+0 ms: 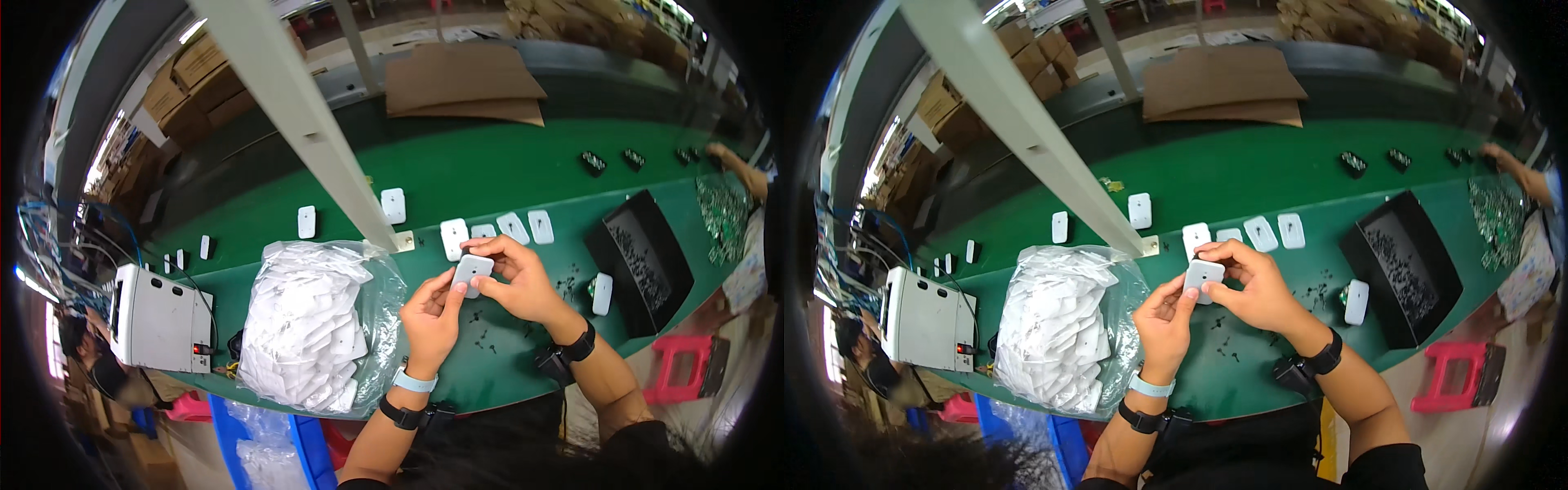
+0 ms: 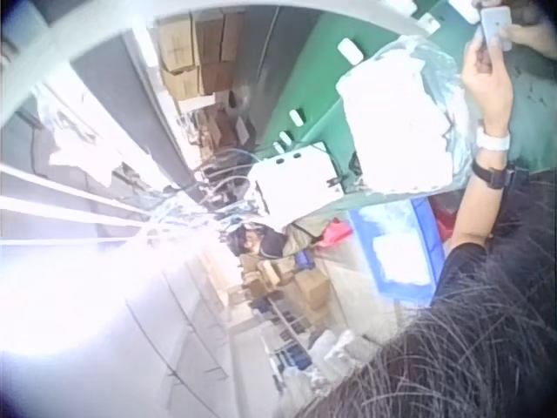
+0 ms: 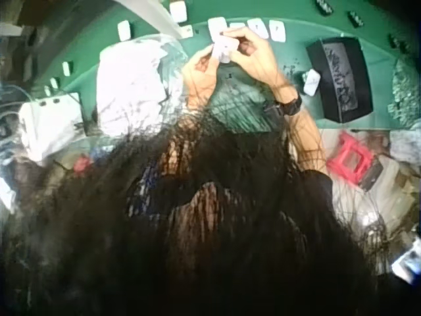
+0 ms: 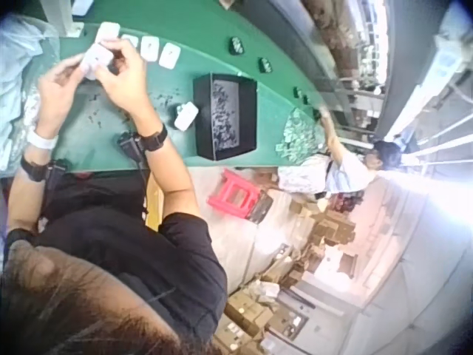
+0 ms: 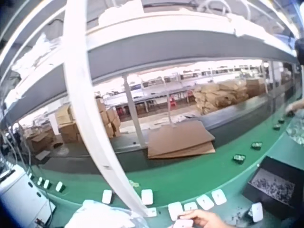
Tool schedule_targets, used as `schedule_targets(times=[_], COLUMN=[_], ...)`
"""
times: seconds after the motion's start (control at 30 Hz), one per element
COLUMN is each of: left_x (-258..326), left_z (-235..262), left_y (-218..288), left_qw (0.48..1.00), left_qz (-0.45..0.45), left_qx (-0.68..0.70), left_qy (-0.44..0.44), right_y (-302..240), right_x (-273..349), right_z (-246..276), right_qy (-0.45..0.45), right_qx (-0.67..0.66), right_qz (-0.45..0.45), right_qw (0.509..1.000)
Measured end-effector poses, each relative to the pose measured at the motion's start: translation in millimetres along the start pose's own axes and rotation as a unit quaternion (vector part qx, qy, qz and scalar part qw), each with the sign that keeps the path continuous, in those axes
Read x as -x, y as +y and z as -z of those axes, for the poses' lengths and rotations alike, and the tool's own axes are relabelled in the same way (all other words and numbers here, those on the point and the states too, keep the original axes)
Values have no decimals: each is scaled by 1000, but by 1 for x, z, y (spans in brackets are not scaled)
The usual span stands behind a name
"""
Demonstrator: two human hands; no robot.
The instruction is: The person assembles small white electronic devices by hand on a green workbench. They pick up white plastic casings, insert small black components, and place green circuit boards inside the casings. The person then closes the casings and places the finished units on the table.
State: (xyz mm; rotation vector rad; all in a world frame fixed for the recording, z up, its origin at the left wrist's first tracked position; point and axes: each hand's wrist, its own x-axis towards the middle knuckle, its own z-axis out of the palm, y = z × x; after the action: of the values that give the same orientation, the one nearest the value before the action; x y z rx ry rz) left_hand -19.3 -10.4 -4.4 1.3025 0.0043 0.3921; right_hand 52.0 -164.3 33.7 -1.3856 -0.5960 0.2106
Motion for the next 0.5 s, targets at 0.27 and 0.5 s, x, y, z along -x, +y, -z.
schedule_targets(times=[0.27,0.5], left_x=[0,0], left_z=[-10,-10], left_y=[15,11], left_qw=[973,964], left_qz=[-100,-143], left_qx=[-174,-220], left_qy=[-115,-36], right_y=[14,39], right_x=[-144,-152], right_z=[71,85], right_qy=[-34,-39], right_qx=[248,489], right_qz=[-111,-125], right_qw=[962,862])
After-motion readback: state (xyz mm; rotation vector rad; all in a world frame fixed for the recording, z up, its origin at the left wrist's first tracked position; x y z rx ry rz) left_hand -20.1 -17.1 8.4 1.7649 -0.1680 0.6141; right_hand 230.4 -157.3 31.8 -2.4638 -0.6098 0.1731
